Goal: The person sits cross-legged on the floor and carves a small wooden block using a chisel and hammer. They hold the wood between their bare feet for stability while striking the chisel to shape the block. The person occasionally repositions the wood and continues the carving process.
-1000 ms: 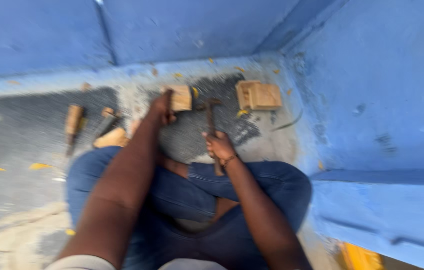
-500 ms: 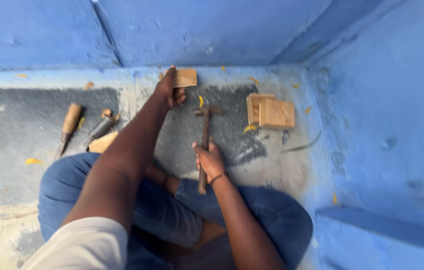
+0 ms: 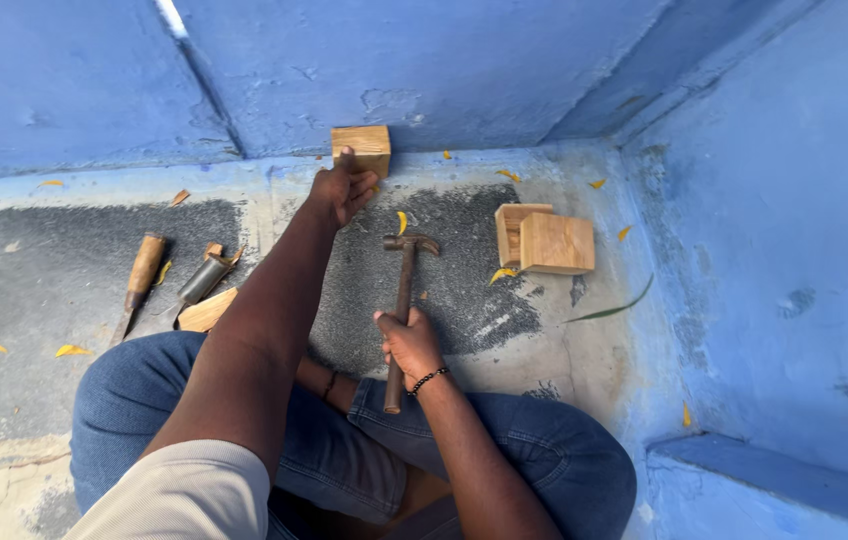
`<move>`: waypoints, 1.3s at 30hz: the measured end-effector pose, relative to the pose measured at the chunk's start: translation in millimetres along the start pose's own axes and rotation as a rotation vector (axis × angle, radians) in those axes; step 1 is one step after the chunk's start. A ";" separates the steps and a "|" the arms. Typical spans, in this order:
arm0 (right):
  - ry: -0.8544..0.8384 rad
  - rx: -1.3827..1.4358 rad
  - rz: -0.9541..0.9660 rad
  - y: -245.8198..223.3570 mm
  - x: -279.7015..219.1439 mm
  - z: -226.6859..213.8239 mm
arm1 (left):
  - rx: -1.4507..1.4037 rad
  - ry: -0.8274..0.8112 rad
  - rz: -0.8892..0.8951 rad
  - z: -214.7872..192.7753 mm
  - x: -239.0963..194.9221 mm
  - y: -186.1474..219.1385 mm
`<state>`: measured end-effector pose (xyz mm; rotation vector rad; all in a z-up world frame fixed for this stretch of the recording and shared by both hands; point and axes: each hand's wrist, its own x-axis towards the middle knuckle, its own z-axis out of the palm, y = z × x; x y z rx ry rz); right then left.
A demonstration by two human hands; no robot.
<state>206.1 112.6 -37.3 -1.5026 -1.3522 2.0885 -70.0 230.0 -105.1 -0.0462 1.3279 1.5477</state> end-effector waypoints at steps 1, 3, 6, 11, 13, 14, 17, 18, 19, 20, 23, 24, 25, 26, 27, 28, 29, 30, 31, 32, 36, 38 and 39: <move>0.004 -0.016 0.004 -0.8 -0.3 1.2 | -0.029 0.008 -0.007 2.8 0.5 0.5; 0.007 -0.046 -0.003 -1.4 -2.4 2.2 | -0.025 -0.009 0.003 4.1 0.1 -2.6; -0.003 -0.071 -0.023 -3.3 -4.2 4.4 | 0.077 -0.093 0.074 -0.3 1.8 -18.6; -0.017 -0.127 -0.001 -1.8 -4.1 6.3 | 0.683 0.033 0.375 12.7 -26.9 -60.8; -0.043 -0.142 -0.034 1.0 -0.9 7.6 | 0.944 0.011 0.545 33.0 -46.6 -56.9; -0.052 -0.146 -0.051 3.7 0.4 8.3 | 1.077 -0.008 0.630 44.3 -57.6 -54.2; 0.027 -0.096 0.010 15.3 8.4 10.8 | 1.096 -0.184 0.670 94.9 -87.8 -50.9; 0.013 -0.099 -0.009 20.1 15.6 10.9 | 1.199 -0.254 0.746 113.0 -94.4 -47.4; 0.003 -0.105 -0.023 29.0 23.1 9.8 | 1.297 -0.328 0.819 130.4 -101.4 -47.2; -0.008 -0.112 -0.037 41.6 31.7 10.3 | 1.393 -0.404 0.894 145.9 -108.0 -48.1; 0.004 -0.633 -0.542 91.9 70.2 5.5 | 1.642 -0.624 0.844 201.2 -128.5 -64.7; -0.029 -0.904 -0.773 107.0 89.1 -0.4 | 1.710 -0.638 0.836 216.4 -134.4 -71.6; -0.064 -0.927 -0.778 122.5 103.4 3.9 | 1.783 -0.653 0.822 225.4 -141.6 -76.9; -0.099 -0.949 -0.782 134.2 114.9 9.2 | 1.857 -0.667 0.809 233.6 -147.6 -81.8; -0.124 -0.957 -0.772 141.5 122.5 13.2 | 1.909 -0.634 0.815 238.8 -151.1 -85.7; -0.133 -0.933 -0.736 141.6 129.3 20.8 | 1.959 -0.600 0.821 242.9 -152.6 -89.1; -0.142 -0.896 -0.691 139.8 129.4 30.1 | 2.016 -0.562 0.820 242.0 -153.2 -92.6; -0.133 -0.863 -0.640 136.9 123.2 28.1 | 2.003 -0.533 0.878 239.7 -151.9 -93.8; -0.120 -0.830 -0.593 131.2 113.9 26.4 | 1.994 -0.503 0.937 237.5 -148.9 -93.1; -0.103 -0.798 -0.554 122.3 103.7 21.9 | 1.983 -0.472 0.996 238.7 -149.0 -97.7; -0.063 -0.666 -0.452 73.2 66.5 15.2 | 2.027 -0.543 0.697 222.2 -143.6 -87.6; -0.031 -0.578 -0.340 55.9 54.6 10.8 | 1.955 -0.577 0.632 200.1 -136.6 -65.2; -0.043 -0.496 -0.148 55.9 48.6 15.1 | 1.827 -0.560 0.538 184.7 -135.7 -52.5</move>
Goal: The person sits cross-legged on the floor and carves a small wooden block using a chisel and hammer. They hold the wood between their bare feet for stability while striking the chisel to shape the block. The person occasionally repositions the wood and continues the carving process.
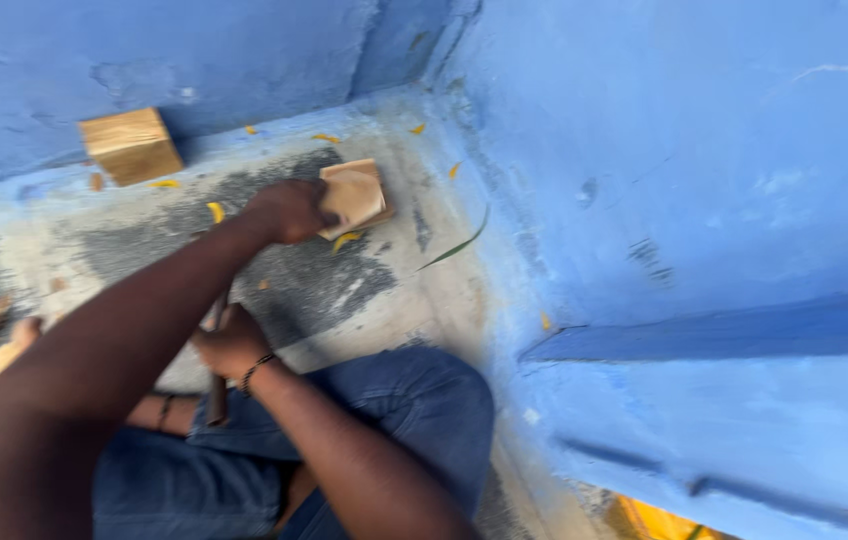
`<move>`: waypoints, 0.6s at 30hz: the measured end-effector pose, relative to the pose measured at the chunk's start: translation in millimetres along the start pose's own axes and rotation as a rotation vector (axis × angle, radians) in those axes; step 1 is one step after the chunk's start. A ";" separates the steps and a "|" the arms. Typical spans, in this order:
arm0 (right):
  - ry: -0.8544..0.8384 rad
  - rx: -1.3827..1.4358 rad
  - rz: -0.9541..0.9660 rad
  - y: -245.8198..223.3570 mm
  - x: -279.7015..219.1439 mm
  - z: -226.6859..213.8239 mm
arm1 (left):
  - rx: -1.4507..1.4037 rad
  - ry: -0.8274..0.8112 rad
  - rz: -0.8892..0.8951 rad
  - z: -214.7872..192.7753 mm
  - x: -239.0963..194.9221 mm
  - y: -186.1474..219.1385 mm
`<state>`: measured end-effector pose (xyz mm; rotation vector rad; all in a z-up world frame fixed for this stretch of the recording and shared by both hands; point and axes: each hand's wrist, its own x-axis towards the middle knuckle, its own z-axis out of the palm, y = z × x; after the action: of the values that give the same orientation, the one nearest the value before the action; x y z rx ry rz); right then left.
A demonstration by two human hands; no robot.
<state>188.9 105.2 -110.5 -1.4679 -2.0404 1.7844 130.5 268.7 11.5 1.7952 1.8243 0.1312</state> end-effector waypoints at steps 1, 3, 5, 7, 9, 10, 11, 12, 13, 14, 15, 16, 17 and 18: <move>0.105 -0.002 -0.064 -0.5 2.3 -1.7 | -0.149 -0.003 -0.051 -9.0 -10.3 -16.7; 0.157 0.112 -0.083 0.9 9.5 3.4 | -0.465 0.002 -0.166 -23.1 -40.9 -55.0; 0.036 0.333 -0.038 7.1 7.4 -0.5 | -0.808 0.021 -0.268 -30.7 -81.4 -91.2; -0.026 0.385 -0.016 4.5 4.6 -5.9 | -0.874 0.032 -0.316 -35.9 -120.8 -127.7; -0.021 0.352 -0.011 0.0 -3.0 -13.9 | -0.910 0.044 -0.367 -34.8 -156.0 -160.4; -0.023 0.375 -0.031 -2.1 -7.0 -16.1 | -0.910 0.044 -0.392 -27.9 -171.2 -173.5; -0.014 0.389 -0.024 -4.7 -10.2 -17.4 | -0.911 0.045 -0.417 -20.1 -186.4 -187.1; 0.005 0.409 -0.017 -7.5 -12.4 -19.1 | -0.942 0.005 -0.427 -11.2 -197.3 -198.8; 0.005 0.429 0.006 -10.0 -15.2 -18.8 | -0.974 -0.034 -0.436 -1.3 -206.9 -209.6; 0.020 0.451 0.032 -11.6 -18.1 -21.2 | -1.004 -0.085 -0.434 4.5 -208.3 -219.7; 0.022 0.458 0.024 -14.6 -18.7 -22.9 | -0.927 -0.115 -0.395 5.5 -204.7 -230.9; 0.024 0.461 0.024 -13.8 -22.5 -25.5 | -0.857 -0.149 -0.357 9.9 -199.5 -236.0; 0.026 0.464 0.023 -12.9 -26.3 -26.7 | -0.787 -0.182 -0.319 15.2 -196.6 -240.6; 0.020 0.487 0.043 -12.2 -29.5 -30.0 | -0.605 -0.176 -0.258 20.4 -190.9 -244.9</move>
<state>215.4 109.2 -75.9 -1.3719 -1.4232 2.0742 -89.9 59.0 -54.0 1.1116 1.6418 0.3686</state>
